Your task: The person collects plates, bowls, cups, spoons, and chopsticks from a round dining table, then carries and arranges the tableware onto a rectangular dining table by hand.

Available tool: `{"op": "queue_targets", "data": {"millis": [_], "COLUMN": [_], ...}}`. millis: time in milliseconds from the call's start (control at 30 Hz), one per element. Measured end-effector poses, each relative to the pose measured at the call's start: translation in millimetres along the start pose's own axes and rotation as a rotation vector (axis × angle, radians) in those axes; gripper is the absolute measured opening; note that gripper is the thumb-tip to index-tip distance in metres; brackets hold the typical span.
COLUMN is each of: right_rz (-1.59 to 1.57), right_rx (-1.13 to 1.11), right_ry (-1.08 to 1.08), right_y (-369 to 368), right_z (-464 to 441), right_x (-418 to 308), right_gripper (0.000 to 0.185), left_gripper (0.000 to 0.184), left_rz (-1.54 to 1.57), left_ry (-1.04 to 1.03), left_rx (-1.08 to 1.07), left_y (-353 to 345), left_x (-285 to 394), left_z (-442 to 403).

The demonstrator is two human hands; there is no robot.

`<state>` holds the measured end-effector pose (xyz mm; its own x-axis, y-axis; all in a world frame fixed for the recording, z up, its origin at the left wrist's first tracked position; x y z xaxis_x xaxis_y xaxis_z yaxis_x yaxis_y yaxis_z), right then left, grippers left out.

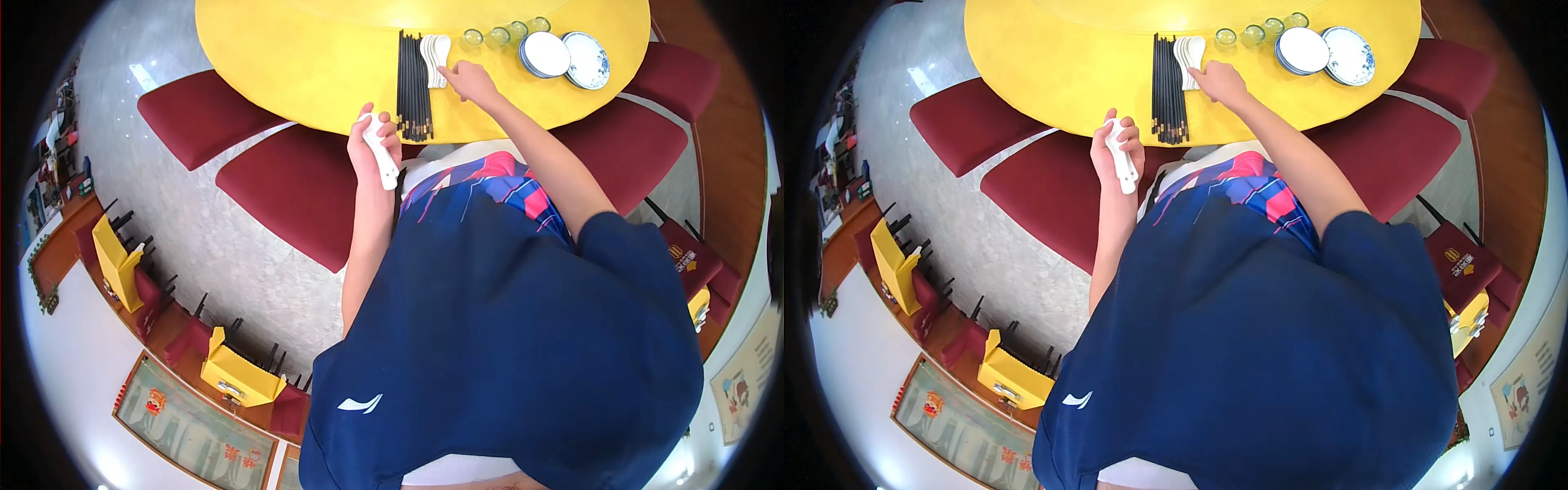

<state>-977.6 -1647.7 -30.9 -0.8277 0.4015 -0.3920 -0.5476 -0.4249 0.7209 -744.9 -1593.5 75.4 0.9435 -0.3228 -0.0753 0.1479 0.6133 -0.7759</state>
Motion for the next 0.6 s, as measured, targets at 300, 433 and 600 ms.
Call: {"op": "queue_targets", "data": {"millis": [300, 433, 600], "right_rz": [-0.244, -0.383, -0.816], "right_rx": [-0.046, 0.008, -0.174], "right_ry": [-0.064, -0.109, 0.085], "right_y": [-65.7, -63.4, -25.2], "right_z": [-40.7, -24.5, 53.7], "right_x": [20.1, 25.7, -2.0], "right_gripper": [0.044, 0.039, 0.031], "left_gripper": [0.025, 0.031, 0.037], "left_rz": [0.026, -0.047, -0.304], "left_ry": [0.035, -0.047, -0.245], "left_rx": [0.081, 0.215, 0.184], "left_y": [9.8, 17.4, 26.6], "left_x": [-12.1, -7.5, -4.0], "left_z": [11.6, 14.9, 6.5]}}
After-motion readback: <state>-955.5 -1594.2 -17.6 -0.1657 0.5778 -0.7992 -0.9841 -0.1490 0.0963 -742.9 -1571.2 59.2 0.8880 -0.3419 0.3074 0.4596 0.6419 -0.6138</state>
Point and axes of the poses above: each hand's wrist, its own z-axis away from the middle knuckle, its own y-axis out of the back of the hand, x = y × z, the point moved 2 cm from there along -z, towards the middle knuckle, and after that the axes turned 14 degrees about z, right-handed, at the moved point
